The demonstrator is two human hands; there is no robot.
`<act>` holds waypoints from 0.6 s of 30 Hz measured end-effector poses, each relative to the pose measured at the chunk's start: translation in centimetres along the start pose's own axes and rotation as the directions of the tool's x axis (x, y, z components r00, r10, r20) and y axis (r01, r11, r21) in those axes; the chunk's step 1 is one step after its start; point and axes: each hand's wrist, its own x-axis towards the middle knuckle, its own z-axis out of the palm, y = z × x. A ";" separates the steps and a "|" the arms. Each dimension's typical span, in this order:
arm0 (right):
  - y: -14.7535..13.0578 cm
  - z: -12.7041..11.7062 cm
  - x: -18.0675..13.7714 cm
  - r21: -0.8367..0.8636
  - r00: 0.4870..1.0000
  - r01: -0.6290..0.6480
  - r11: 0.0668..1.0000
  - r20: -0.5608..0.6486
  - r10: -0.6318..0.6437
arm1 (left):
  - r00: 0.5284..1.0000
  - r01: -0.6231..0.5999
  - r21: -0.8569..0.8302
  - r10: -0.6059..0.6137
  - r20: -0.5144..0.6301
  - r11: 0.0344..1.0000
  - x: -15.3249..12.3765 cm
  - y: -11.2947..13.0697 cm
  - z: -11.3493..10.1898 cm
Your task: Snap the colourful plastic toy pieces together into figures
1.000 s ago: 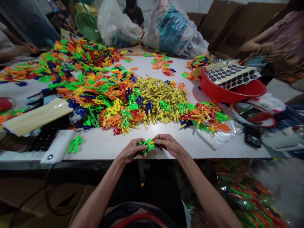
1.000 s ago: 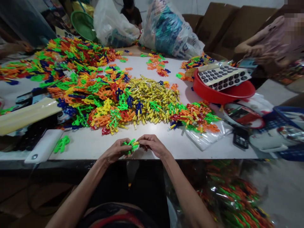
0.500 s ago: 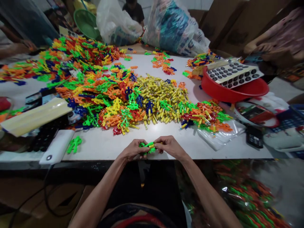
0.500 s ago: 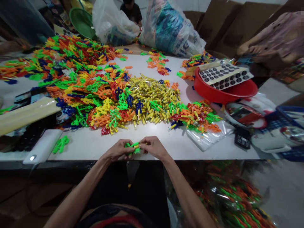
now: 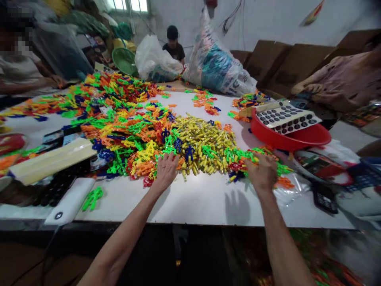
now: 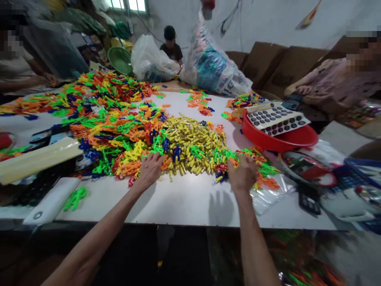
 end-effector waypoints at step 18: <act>-8.3 7.7 -8.0 -0.178 0.726 0.296 0.938 0.681 -0.100 | 0.877 0.178 -0.648 -0.418 -0.237 0.741 -2.1 -3.3 -1.8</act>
